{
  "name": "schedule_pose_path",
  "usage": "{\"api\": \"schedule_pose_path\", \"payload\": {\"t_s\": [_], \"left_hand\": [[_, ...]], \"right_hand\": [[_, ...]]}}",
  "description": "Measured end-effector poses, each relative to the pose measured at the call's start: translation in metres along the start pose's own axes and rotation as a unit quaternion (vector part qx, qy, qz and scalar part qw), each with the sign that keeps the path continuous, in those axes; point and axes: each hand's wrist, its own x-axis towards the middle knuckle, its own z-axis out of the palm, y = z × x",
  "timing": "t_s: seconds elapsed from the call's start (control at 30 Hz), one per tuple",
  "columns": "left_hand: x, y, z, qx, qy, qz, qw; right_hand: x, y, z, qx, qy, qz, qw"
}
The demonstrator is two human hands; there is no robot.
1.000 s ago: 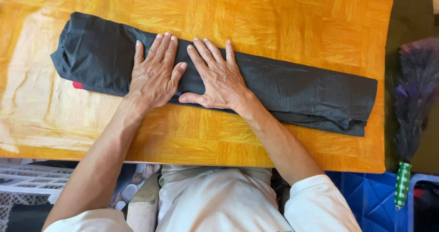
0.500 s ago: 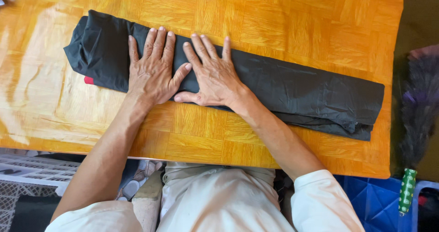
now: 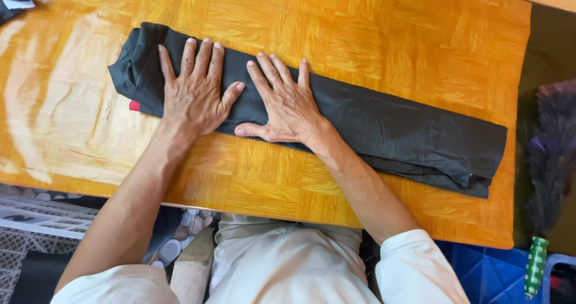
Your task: The person folds a large black tarp on a wooden table. They use a feather duster to brush the surface of the tarp while folding it into a compact roll. The person then places the folded tarp into a black carrying bag with a red zipper.
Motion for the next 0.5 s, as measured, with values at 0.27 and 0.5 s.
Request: {"api": "schedule_pose_path", "payload": {"t_s": [0.27, 0.5], "left_hand": [[0.006, -0.010, 0.006, -0.097, -0.087, -0.053, 0.990], [0.015, -0.034, -0.002, -0.108, -0.165, -0.072, 0.978]], "right_hand": [[0.021, -0.018, 0.000, 0.018, 0.014, -0.027, 0.999], [0.020, -0.018, 0.002, 0.009, 0.010, -0.023, 1.000]]}}
